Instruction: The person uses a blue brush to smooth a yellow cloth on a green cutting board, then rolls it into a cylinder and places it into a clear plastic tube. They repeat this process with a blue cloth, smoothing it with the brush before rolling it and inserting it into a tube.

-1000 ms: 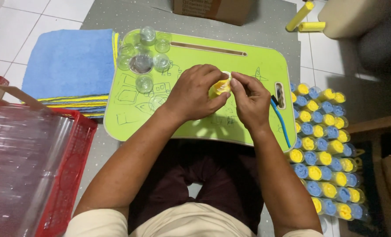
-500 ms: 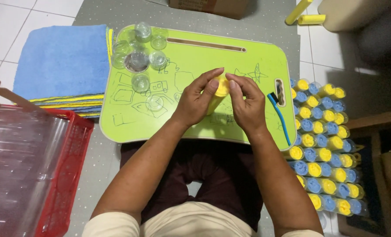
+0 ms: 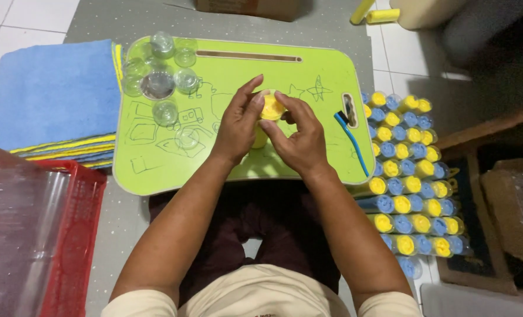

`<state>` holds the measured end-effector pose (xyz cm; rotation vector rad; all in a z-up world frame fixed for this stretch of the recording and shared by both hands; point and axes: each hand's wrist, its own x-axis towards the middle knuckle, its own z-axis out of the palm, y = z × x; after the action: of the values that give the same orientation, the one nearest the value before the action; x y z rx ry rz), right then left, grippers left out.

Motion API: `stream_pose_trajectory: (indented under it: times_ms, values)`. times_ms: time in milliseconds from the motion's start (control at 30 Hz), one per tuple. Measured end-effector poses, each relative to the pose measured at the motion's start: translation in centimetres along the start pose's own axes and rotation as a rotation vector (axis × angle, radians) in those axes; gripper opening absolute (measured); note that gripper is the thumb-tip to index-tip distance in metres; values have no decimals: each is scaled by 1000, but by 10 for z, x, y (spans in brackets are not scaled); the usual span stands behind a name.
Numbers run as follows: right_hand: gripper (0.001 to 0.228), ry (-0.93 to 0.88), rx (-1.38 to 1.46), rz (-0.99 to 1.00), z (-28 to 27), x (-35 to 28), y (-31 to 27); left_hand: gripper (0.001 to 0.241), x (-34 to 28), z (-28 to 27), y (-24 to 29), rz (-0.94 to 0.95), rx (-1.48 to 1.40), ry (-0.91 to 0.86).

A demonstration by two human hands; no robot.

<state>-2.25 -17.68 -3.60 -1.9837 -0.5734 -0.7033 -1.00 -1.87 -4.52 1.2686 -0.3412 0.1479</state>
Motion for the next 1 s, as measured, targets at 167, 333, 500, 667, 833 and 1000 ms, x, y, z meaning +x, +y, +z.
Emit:
stream_pose_trajectory:
  times_ms: [167, 333, 500, 667, 833, 1000]
  values:
    - [62, 21, -63, -6, 1, -2, -5, 45, -3, 3, 4, -34, -53, -14]
    - [61, 169, -149, 41, -29, -26, -44, 36, -23, 25, 7, 3, -68, -137]
    - [65, 206, -294, 83, -95, -67, -78, 38, -43, 76, 20, 43, -2, -400]
    - [62, 222, -473, 165, -175, -128, -100, 32, -72, 154, 9, 13, -39, -604]
    - [60, 216, -599, 244, -250, -179, -112, 28, -87, 232, 15, -81, -37, -818]
    - [62, 258, -668, 362, -306, -225, -117, 27, -104, 291, -4, -128, 38, -1006]
